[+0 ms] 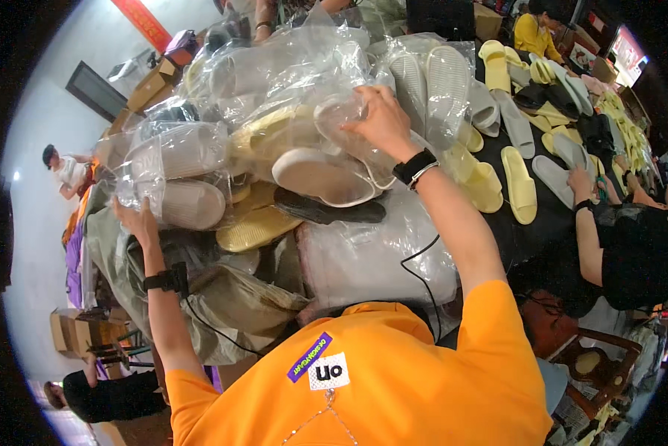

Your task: Sorting and organizing different colored plastic slippers into bags or piles.

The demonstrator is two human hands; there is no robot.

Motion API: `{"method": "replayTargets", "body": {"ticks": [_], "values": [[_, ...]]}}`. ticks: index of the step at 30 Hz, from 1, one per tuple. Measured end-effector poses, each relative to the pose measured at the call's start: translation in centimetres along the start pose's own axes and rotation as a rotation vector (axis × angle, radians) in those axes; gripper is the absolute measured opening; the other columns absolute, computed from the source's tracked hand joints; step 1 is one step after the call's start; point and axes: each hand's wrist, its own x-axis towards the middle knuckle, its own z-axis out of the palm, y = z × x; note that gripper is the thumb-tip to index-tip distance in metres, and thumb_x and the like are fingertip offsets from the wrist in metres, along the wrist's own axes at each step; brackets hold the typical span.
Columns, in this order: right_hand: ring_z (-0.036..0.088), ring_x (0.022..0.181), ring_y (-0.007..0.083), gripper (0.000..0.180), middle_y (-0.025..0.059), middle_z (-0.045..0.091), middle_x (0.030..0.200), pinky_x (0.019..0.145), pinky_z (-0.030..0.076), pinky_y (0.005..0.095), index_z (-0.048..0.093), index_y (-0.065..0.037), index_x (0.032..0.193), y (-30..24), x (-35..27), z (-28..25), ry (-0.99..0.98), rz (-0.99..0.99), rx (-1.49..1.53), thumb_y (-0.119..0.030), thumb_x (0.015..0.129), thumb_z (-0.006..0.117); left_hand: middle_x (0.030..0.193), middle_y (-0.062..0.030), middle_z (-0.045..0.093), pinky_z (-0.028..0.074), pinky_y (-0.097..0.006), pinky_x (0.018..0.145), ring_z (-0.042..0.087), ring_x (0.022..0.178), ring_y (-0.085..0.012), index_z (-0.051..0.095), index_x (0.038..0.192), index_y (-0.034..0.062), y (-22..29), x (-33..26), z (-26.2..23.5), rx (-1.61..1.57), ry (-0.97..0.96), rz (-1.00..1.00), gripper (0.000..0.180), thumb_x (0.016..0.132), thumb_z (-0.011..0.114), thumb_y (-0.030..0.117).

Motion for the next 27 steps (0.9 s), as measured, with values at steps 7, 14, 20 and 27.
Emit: {"method": "replayTargets", "body": {"ticks": [7,14,20,27], "values": [[0.058,0.068,0.0121,0.05,0.0026,0.062,0.077,0.062,0.045,0.0277,0.058,-0.006,0.103,4.5,-0.1,-0.6,0.03,0.012,0.529,-0.029,0.063,0.077,0.136,-0.0212,0.026,0.022,-0.041,0.103,0.024,0.127,-0.0341,0.039,0.128,0.0068,6.8,-4.0,-1.5,-0.093,0.067,0.261,0.059,0.075,0.063,0.009],[0.06,0.064,0.0135,0.018,0.0069,0.063,0.08,0.056,0.048,0.0232,0.063,0.002,0.092,3.7,-2.9,-7.2,0.283,0.168,0.977,-0.001,0.074,0.06,0.098,-0.0118,0.058,0.042,-0.033,0.083,0.055,0.095,-0.0259,0.056,0.102,0.0045,15.2,-17.3,1.1,-0.641,-0.832,0.376,0.033,0.07,0.057,-0.006],[0.06,0.064,0.0135,0.018,0.0054,0.062,0.079,0.056,0.048,0.024,0.06,0.0,0.091,3.4,-5.4,-10.2,0.357,0.278,1.006,-0.006,0.075,0.065,0.122,-0.0102,0.043,0.033,-0.045,0.089,0.04,0.113,-0.0272,0.043,0.124,0.017,14.4,-25.5,7.9,-0.016,-0.665,0.873,0.06,0.068,0.061,0.007],[0.059,0.083,0.0149,0.034,0.0074,0.06,0.096,0.068,0.048,0.0282,0.055,0.001,0.105,9.6,-9.0,-13.6,0.431,0.242,1.053,-0.01,0.075,0.067,0.102,-0.0001,0.051,0.034,-0.043,0.083,0.047,0.099,-0.0201,0.048,0.114,0.018,13.3,-23.7,13.1,0.194,-0.591,0.921,0.047,0.069,0.06,0.007]]}}
